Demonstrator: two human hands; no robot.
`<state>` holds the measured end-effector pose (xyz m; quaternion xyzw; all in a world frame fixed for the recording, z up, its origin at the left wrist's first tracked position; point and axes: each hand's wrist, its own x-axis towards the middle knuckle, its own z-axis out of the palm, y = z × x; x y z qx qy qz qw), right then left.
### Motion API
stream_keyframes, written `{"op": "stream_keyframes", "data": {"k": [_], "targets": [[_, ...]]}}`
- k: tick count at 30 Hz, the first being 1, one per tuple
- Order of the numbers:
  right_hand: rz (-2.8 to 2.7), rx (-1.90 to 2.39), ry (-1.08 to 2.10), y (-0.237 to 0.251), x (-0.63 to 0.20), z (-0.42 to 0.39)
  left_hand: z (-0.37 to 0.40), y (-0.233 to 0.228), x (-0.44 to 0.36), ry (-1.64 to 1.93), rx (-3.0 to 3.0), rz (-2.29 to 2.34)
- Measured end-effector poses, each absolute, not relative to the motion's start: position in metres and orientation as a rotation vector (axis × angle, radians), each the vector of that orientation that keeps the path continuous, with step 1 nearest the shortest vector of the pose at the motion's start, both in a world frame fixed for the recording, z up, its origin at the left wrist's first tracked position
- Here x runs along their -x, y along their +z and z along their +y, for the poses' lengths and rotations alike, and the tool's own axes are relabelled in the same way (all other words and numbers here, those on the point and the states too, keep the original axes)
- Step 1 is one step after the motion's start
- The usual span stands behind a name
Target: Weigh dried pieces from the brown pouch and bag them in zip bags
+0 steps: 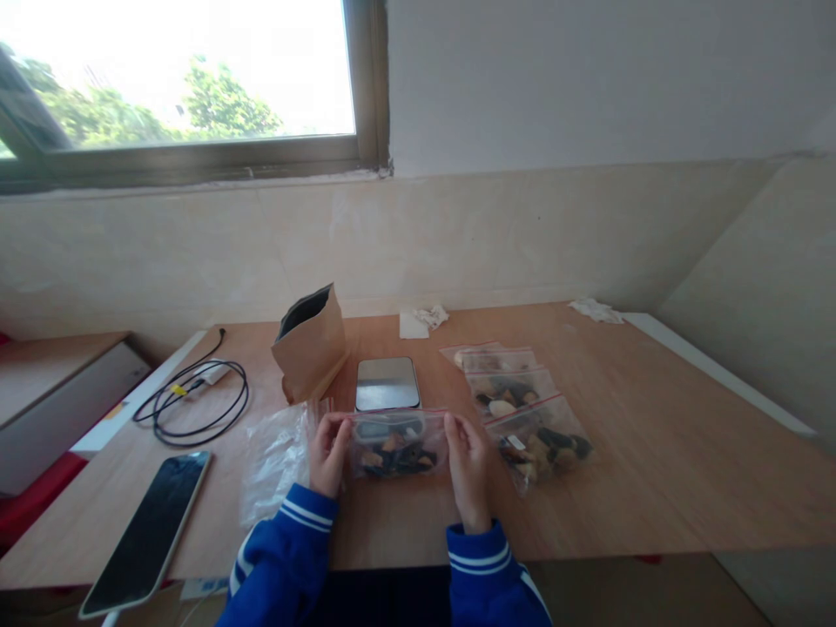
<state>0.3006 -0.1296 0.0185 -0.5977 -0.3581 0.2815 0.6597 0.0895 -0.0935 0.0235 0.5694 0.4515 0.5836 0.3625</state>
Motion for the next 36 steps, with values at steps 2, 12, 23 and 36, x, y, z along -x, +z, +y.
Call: {"op": "stream_keyframes", "data": {"k": [2,12,23,36], "targets": [[-0.808,1.320,0.664,0.0224,-0.2980,-0.1306,-0.0945,0.0243,-0.0902,1.494,-1.482,1.151],[-0.748,1.256,0.722,0.0170,-0.2956,-0.1284,-0.0937,0.0245,-0.0906,1.494,-1.525,1.154],[-0.706,1.267,0.684,0.0165,-0.2957,-0.1287,-0.0942,0.0236,-0.0894,1.551,-1.550,1.183],[-0.772,1.209,0.715,0.0168,-0.2964,-0.1296,-0.0945,0.0251,-0.0908,1.507,-1.546,1.130]]}}
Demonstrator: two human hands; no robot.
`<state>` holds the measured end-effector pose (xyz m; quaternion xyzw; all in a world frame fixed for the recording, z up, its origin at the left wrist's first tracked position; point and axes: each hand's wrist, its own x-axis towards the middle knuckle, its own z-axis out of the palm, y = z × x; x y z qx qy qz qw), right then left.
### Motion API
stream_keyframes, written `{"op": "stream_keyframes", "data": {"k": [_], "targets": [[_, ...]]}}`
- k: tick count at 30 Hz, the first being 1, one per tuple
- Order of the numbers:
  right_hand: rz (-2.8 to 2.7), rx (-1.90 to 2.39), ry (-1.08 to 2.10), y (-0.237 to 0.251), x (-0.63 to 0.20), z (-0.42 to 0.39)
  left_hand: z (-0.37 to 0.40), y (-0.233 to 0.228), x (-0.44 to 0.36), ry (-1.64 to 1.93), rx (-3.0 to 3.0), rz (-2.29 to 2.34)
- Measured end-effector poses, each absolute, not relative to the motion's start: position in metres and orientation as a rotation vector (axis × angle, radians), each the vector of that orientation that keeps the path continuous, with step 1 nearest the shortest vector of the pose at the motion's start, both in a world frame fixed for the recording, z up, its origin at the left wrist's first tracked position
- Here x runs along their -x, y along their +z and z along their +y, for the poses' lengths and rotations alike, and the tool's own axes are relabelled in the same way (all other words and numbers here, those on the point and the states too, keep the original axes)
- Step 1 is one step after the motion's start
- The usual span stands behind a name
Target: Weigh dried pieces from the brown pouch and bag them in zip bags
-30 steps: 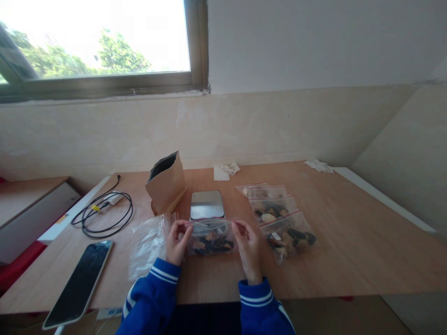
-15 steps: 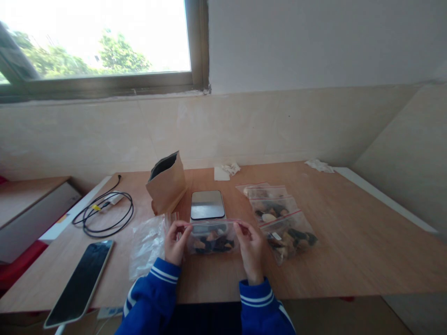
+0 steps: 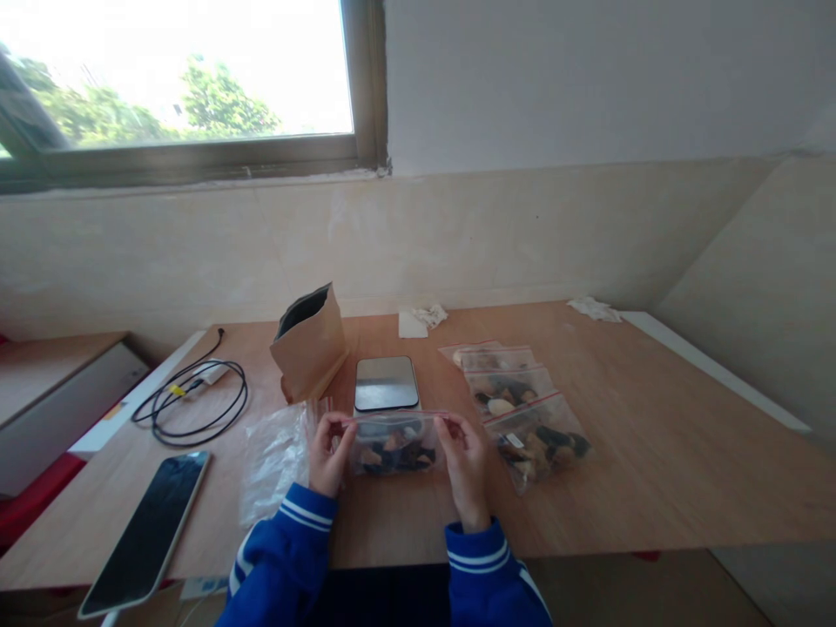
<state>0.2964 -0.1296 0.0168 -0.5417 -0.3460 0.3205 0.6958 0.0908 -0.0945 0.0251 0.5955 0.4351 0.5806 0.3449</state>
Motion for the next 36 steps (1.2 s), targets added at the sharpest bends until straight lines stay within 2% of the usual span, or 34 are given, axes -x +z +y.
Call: {"op": "stream_keyframes", "data": {"k": [12,36], "targets": [[-0.849,1.150,0.898,0.0200,-0.2941,-0.1326,-0.0973,0.0276,-0.0888,1.371,-1.626,1.106],[-0.902,1.218,0.771,0.0168,-0.2912,-0.1316,-0.0975,0.0241,-0.0894,1.466,-1.663,1.273]]}}
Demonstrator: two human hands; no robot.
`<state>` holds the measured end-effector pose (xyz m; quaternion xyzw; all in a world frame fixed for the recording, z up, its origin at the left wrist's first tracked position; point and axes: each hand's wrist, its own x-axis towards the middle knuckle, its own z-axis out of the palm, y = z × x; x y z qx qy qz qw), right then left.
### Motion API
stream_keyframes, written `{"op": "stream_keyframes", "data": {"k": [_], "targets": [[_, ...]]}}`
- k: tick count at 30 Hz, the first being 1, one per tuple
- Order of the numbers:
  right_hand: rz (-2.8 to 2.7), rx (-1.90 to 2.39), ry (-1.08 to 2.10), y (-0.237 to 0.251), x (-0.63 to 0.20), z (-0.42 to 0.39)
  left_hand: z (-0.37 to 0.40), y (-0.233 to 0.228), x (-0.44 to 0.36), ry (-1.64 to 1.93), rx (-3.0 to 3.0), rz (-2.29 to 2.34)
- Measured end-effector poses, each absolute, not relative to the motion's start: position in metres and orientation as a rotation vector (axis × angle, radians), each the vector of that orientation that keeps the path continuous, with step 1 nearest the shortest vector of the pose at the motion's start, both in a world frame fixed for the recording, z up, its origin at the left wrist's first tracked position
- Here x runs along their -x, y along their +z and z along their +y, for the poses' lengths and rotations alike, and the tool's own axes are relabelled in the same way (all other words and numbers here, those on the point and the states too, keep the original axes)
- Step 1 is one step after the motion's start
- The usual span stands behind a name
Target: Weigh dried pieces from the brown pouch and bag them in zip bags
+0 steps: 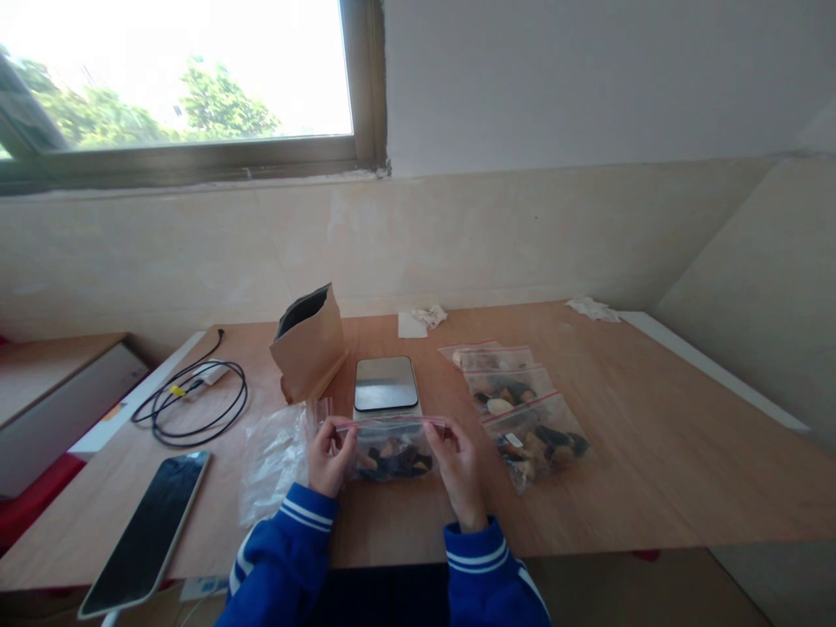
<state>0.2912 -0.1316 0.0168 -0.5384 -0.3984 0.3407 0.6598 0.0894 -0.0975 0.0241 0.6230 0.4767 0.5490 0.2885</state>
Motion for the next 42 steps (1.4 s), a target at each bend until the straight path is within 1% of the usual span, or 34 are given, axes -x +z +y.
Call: {"op": "stream_keyframes", "data": {"k": [9,16,19,23,33,42], "targets": [[-0.883,1.204,0.827,0.025,-0.289,-0.134,-0.096,0.021,-0.089,1.445,-1.693,1.273],[-0.883,1.157,0.856,0.030,-0.288,-0.135,-0.099,0.029,-0.092,1.369,-1.557,1.064],[-0.911,1.148,0.884,0.030,-0.288,-0.135,-0.100,0.033,-0.093,1.346,-1.558,1.067],[-0.933,1.140,0.914,0.027,-0.287,-0.134,-0.100,0.039,-0.093,1.401,-1.598,1.092],[-0.949,1.156,0.889,0.026,-0.284,-0.133,-0.100,0.038,-0.091,1.453,-1.687,1.089],[-0.920,1.156,0.803,0.025,-0.285,-0.132,-0.100,0.035,-0.090,1.483,-1.723,1.044]]}}
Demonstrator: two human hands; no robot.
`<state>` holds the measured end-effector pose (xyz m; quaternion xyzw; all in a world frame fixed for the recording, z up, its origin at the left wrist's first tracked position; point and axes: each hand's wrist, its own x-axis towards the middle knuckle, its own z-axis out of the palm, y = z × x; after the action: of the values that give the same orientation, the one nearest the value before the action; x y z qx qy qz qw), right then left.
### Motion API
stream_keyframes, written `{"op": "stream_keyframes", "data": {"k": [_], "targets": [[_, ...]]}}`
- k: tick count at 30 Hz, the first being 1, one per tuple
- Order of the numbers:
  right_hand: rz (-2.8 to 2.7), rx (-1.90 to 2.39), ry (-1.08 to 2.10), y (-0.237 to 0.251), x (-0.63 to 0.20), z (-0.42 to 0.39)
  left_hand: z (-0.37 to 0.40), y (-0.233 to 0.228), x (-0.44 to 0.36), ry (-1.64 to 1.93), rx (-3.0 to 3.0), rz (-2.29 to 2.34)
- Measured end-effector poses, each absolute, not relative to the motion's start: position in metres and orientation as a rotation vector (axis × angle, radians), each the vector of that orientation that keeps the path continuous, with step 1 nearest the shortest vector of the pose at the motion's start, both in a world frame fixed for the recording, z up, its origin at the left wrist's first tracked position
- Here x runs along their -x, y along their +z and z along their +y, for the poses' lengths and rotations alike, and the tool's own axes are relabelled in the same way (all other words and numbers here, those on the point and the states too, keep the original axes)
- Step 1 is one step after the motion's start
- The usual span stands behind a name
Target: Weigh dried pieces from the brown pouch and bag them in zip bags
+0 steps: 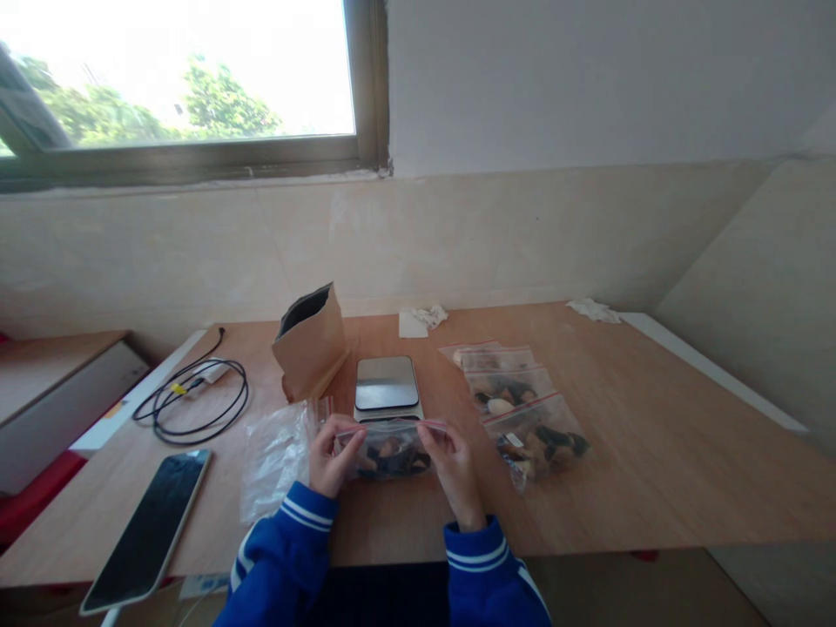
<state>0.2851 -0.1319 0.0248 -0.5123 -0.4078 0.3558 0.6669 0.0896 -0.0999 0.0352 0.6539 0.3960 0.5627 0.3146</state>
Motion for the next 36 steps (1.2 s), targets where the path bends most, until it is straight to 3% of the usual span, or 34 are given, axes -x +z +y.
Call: {"op": "stream_keyframes", "data": {"k": [17,36], "targets": [[-0.901,1.125,0.935,0.027,-0.284,-0.135,-0.105,0.043,-0.094,1.270,-1.557,1.028],[-0.980,1.106,0.913,0.017,-0.281,-0.133,-0.106,0.043,-0.094,1.367,-1.660,1.053]]}}
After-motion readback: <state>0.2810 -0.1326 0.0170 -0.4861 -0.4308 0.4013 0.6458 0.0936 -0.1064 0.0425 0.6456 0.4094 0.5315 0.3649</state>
